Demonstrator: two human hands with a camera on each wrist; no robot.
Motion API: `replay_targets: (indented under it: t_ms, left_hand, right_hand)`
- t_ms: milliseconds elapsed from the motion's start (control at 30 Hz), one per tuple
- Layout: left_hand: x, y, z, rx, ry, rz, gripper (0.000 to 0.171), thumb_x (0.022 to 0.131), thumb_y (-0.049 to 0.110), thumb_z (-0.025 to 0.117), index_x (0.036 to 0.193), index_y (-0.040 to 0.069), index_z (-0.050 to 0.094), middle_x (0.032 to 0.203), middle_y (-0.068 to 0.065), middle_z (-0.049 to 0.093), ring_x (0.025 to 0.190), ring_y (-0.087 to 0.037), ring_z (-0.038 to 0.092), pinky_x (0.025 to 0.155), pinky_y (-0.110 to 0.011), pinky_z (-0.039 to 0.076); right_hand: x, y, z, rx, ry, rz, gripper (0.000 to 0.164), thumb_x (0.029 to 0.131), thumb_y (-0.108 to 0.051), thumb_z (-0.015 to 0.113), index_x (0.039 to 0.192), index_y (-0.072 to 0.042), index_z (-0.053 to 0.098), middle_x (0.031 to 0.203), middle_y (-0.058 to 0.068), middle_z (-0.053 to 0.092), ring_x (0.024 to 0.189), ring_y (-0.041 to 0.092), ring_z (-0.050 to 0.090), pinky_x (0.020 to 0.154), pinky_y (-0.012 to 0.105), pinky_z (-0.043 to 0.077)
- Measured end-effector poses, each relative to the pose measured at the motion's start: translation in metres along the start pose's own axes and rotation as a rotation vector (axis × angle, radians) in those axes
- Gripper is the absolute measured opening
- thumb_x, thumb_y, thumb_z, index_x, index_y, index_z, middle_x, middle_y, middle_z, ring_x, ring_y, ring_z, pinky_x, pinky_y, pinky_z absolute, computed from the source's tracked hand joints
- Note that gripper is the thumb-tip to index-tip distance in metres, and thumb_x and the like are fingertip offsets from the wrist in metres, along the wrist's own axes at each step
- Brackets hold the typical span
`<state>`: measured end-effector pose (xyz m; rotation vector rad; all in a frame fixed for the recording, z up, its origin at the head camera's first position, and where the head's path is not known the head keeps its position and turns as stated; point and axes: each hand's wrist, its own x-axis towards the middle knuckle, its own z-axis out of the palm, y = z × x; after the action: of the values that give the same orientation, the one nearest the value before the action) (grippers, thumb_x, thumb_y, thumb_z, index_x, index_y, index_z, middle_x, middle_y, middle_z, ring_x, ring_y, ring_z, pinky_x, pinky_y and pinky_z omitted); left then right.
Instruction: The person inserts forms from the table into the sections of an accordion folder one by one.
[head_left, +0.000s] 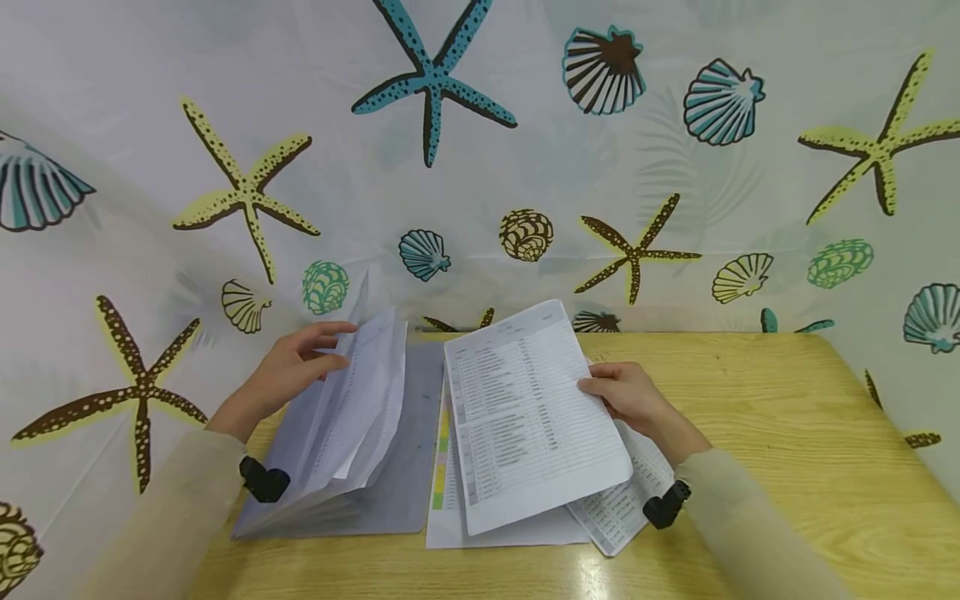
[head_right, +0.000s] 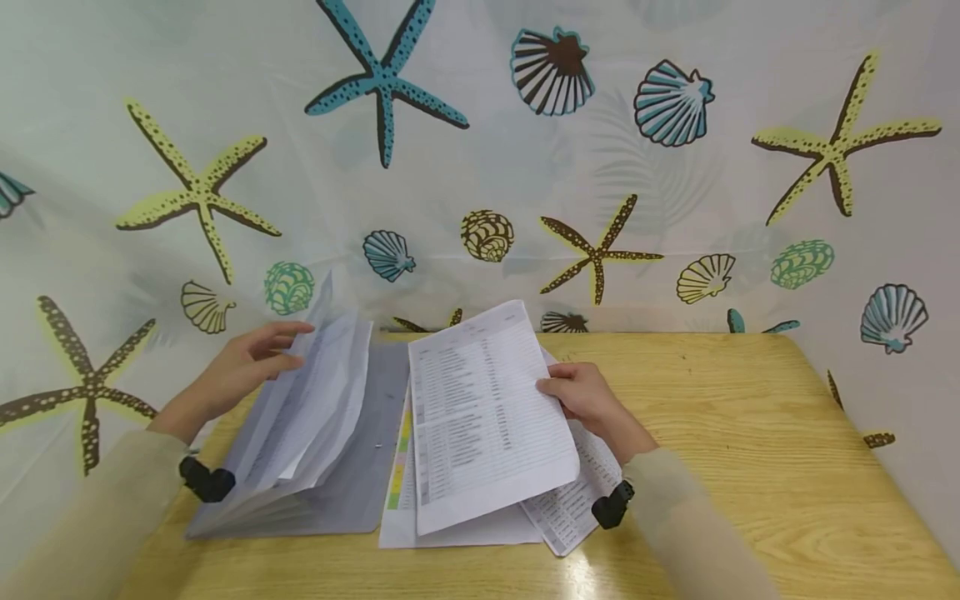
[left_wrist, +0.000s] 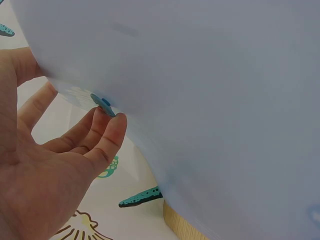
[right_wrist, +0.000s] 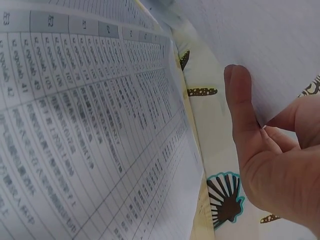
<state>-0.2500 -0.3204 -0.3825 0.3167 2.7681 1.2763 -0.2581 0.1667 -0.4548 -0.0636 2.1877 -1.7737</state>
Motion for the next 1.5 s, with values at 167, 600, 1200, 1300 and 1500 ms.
replay_targets:
  t_ms: [167, 600, 1200, 1300, 1500]
  left_hand:
    - [0.001, -0.001, 0.000, 0.001, -0.002, 0.000, 0.053, 0.105, 0.023, 0.063, 0.156, 0.015, 0.050, 0.159, -0.025, 0.045, 0.135, -0.045, 0.055, 0.089, -0.029, 0.053]
    - [0.001, -0.001, 0.000, -0.004, -0.003, 0.003, 0.054, 0.105, 0.022, 0.064, 0.156, 0.014, 0.049, 0.159, -0.026, 0.044, 0.135, -0.045, 0.055, 0.087, -0.027, 0.053]
    - [0.002, -0.004, 0.002, -0.007, 0.005, -0.003, 0.053, 0.104, 0.021, 0.064, 0.155, 0.013, 0.050, 0.158, -0.026, 0.046, 0.132, -0.044, 0.057, 0.085, -0.027, 0.054]
    - [0.003, -0.004, 0.002, -0.003, 0.007, 0.000, 0.054, 0.104, 0.021, 0.064, 0.156, 0.013, 0.050, 0.158, -0.026, 0.046, 0.132, -0.044, 0.057, 0.086, -0.028, 0.054]
    - [0.003, -0.004, 0.002, -0.009, 0.006, 0.000, 0.055, 0.104, 0.021, 0.065, 0.156, 0.013, 0.050, 0.157, -0.027, 0.046, 0.132, -0.044, 0.057, 0.085, -0.027, 0.053]
  right_hand:
    - [0.003, -0.003, 0.009, -0.005, -0.021, -0.007, 0.049, 0.103, -0.012, 0.063, 0.144, 0.014, 0.054, 0.122, 0.023, 0.073, 0.083, 0.009, 0.071, 0.071, 0.026, 0.060]
    - [0.010, -0.012, 0.030, 0.004, -0.045, 0.005, 0.043, 0.102, -0.009, 0.064, 0.138, 0.013, 0.060, 0.111, 0.017, 0.076, 0.078, 0.008, 0.070, 0.067, 0.024, 0.057]
    - [0.024, -0.017, 0.059, 0.053, -0.073, 0.014, 0.038, 0.102, -0.009, 0.064, 0.135, 0.011, 0.064, 0.108, 0.013, 0.077, 0.079, 0.009, 0.071, 0.069, 0.026, 0.060]
    - [0.026, -0.017, 0.061, 0.070, -0.061, 0.025, 0.039, 0.102, -0.009, 0.064, 0.136, 0.011, 0.063, 0.111, 0.014, 0.076, 0.081, 0.009, 0.071, 0.069, 0.026, 0.060]
    - [0.028, -0.020, 0.067, 0.114, -0.025, 0.055, 0.038, 0.102, -0.008, 0.065, 0.135, 0.010, 0.064, 0.103, 0.009, 0.076, 0.076, 0.008, 0.069, 0.066, 0.024, 0.057]
